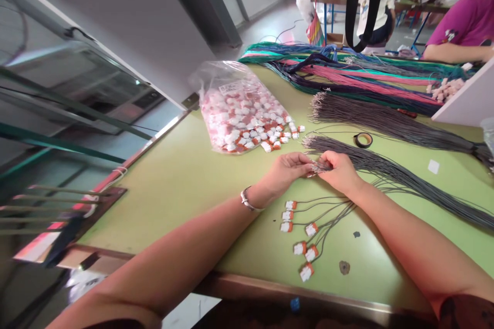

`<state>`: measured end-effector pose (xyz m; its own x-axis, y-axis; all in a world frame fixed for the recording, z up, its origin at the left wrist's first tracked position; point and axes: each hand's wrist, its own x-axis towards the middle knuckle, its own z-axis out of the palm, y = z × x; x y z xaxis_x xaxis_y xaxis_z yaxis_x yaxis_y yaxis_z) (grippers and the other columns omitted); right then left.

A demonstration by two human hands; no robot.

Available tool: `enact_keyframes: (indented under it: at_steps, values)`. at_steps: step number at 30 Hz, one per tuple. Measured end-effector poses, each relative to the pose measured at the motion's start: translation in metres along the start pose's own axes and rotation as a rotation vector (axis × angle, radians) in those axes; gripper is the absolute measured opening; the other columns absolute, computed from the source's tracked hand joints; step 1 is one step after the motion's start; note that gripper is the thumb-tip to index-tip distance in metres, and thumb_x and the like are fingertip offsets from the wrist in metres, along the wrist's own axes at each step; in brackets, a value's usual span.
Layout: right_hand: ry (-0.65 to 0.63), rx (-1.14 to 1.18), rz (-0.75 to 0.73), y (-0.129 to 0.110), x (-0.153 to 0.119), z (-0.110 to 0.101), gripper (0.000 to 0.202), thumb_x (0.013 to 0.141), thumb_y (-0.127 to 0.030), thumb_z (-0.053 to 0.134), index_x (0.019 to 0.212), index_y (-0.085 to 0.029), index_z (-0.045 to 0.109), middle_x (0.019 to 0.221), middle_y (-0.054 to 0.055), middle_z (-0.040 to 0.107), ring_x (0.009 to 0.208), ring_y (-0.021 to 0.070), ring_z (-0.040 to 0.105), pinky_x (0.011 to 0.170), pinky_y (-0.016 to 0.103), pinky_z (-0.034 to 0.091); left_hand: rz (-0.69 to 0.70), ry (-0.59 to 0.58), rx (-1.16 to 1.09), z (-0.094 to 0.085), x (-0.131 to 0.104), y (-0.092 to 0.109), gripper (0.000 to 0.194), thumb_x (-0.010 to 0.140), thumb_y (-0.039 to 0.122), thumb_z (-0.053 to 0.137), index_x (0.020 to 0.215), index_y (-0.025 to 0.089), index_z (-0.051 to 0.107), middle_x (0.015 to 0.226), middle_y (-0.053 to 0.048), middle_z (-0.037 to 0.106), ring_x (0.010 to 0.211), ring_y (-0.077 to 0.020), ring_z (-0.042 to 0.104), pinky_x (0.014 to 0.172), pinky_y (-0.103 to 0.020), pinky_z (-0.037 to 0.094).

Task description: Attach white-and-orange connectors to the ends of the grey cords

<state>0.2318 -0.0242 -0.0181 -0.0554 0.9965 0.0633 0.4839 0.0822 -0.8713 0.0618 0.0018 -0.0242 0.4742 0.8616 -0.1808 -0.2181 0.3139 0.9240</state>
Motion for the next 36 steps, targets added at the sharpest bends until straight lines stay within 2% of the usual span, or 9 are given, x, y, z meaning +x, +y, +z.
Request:
enact_keyframes:
  at_steps: [15,22,25,27,29,31,32,34,36]
  values:
    - [-0.035,0.122,0.033,-0.001,0.004,-0.001,0.010,0.059,-0.028,0.054,0.060,-0.019,0.049,0.054,-0.004,0.046,0.054,0.0089,0.036,0.053,0.024,0.029,-0.007,-0.034,-0.046,-0.003,0.002,-0.001,0.032,0.063,0.032,0.084,0.078,0.011,0.065,0.071,-0.002,0.069,0.065,-0.0113,0.066,0.071,-0.027,0.053]
    - [-0.032,0.094,0.038,-0.001,0.004,0.001,0.011,0.059,-0.027,0.059,0.059,-0.019,0.051,0.052,-0.005,0.047,0.053,0.0088,0.036,0.052,0.024,0.029,0.013,-0.022,0.055,0.000,0.003,0.002,0.023,0.069,0.028,0.079,0.076,0.012,0.065,0.069,-0.002,0.069,0.062,-0.0095,0.062,0.067,-0.025,0.051]
    - [-0.047,0.192,0.036,-0.001,0.005,-0.004,0.013,0.062,-0.029,0.062,0.060,-0.018,0.055,0.056,-0.003,0.052,0.054,0.0092,0.041,0.054,0.025,0.034,-0.001,-0.042,0.272,0.000,-0.003,0.005,0.016,0.075,0.027,0.072,0.080,0.013,0.066,0.063,0.000,0.066,0.054,-0.0078,0.056,0.058,-0.022,0.046]
    - [-0.004,0.243,0.081,-0.001,0.007,-0.008,0.018,0.068,-0.035,0.065,0.066,-0.018,0.058,0.057,-0.002,0.055,0.050,0.0089,0.040,0.051,0.025,0.034,0.008,-0.134,0.506,0.002,-0.010,0.008,0.010,0.075,0.023,0.070,0.078,0.014,0.067,0.065,-0.001,0.067,0.056,-0.0083,0.056,0.058,-0.022,0.045]
    - [0.019,0.301,0.130,-0.003,0.008,-0.010,0.024,0.071,-0.041,0.066,0.071,-0.018,0.060,0.058,-0.002,0.057,0.046,0.0077,0.036,0.048,0.025,0.032,0.065,-0.314,0.712,0.003,-0.019,0.014,0.006,0.074,0.021,0.069,0.077,0.015,0.069,0.072,-0.002,0.069,0.062,-0.0094,0.057,0.062,-0.022,0.046]
    - [-0.081,0.344,0.092,-0.005,0.008,-0.010,0.027,0.066,-0.038,0.072,0.082,-0.018,0.062,0.061,-0.002,0.058,0.051,0.0097,0.045,0.053,0.026,0.037,0.148,-0.508,0.851,0.001,-0.025,0.020,0.008,0.076,0.023,0.068,0.079,0.016,0.071,0.077,-0.002,0.070,0.065,-0.0101,0.058,0.065,-0.023,0.046]
    - [-0.144,0.352,0.063,-0.006,0.008,-0.009,0.030,0.064,-0.035,0.075,0.085,-0.018,0.063,0.061,-0.003,0.058,0.054,0.0105,0.048,0.056,0.026,0.040,0.192,-0.519,0.922,-0.003,-0.025,0.024,0.010,0.078,0.026,0.067,0.079,0.017,0.072,0.078,-0.003,0.069,0.066,-0.0106,0.058,0.066,-0.023,0.046]
    - [-0.234,0.367,0.023,-0.008,0.007,-0.009,0.032,0.061,-0.032,0.078,0.087,-0.018,0.065,0.064,-0.003,0.058,0.059,0.0111,0.051,0.061,0.027,0.042,0.265,-0.299,1.117,-0.016,-0.022,0.032,0.018,0.084,0.031,0.062,0.075,0.017,0.071,0.079,-0.004,0.068,0.070,-0.0134,0.058,0.068,-0.026,0.046]
    - [-0.253,0.396,0.026,-0.007,0.007,-0.009,0.029,0.062,-0.032,0.077,0.085,-0.018,0.065,0.068,-0.002,0.059,0.061,0.0107,0.051,0.062,0.027,0.042,0.312,0.197,1.349,-0.033,-0.014,0.038,0.022,0.089,0.028,0.053,0.079,0.017,0.070,0.085,-0.007,0.067,0.080,-0.0185,0.059,0.073,-0.032,0.046]
